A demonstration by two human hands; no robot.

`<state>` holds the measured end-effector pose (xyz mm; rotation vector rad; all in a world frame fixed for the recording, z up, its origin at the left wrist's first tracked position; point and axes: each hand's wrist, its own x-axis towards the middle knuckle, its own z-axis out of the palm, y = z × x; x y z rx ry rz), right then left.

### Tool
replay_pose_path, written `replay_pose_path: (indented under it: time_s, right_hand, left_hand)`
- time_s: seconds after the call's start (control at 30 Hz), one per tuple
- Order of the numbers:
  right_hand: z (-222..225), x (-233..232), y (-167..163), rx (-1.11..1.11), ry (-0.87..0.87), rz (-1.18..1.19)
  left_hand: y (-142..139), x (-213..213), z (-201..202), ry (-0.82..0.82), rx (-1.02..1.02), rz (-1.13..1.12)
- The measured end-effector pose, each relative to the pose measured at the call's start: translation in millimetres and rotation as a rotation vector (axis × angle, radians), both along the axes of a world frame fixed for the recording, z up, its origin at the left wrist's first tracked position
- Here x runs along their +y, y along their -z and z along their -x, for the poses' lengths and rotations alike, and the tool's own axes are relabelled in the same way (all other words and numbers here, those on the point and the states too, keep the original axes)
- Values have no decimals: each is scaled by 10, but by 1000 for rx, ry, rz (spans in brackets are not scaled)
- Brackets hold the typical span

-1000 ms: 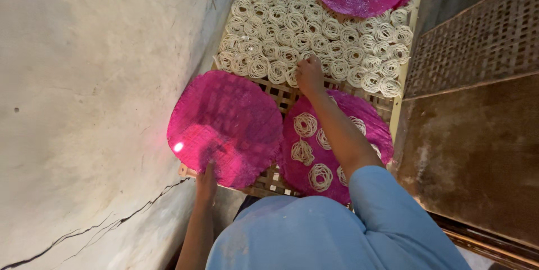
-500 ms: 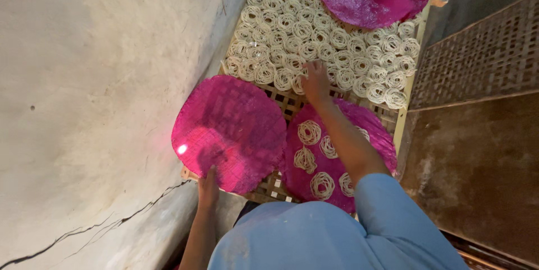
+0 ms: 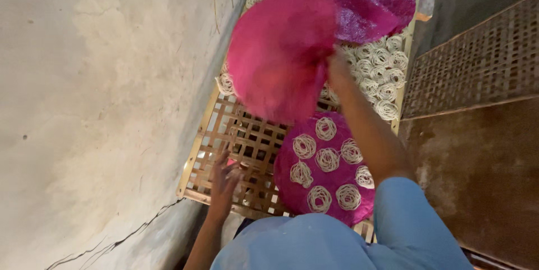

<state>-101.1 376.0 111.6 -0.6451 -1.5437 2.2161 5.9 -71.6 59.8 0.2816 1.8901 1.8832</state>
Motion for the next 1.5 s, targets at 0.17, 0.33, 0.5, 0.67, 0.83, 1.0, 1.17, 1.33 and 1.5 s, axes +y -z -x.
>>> replay_pose_path:
  time_s: [0.17,0.33,0.5,0.67,0.83,1.0,1.17,1.33,1.5]
  right_hand:
    - [362,826,-135,329,323,181]
    - [493,964,-306,-234,415,153]
    - [12,554,210,52,82,-147]
    - [-1238,-279,757,-492,-408,-1152]
    - [-1681,-610,966,-439,-225,-1287]
    - [-1607,-680,1177,-379,-136,-1503]
    - [-1553,-767,1174,-546,-103,-1502]
    - [-1488,-823,1148,-558,-47,-1531]
    - [-1530,-594,1286,-355,6,-364]
  left_hand:
    - [345,-265,-46,-104,-39,-82]
    - [455,-107,-74,-5,98,-70]
    - [550,274,-176,159,64,79]
    - [827,727,-242,273,666,338]
    - [954,1002,-249,192,355,330]
    - [905,1177,-197,163,163,355]
    - [832,1217,-224,74,390,330]
    - [740,1211,-268,56,286,311]
    - [751,1100,-255,-60,198,200]
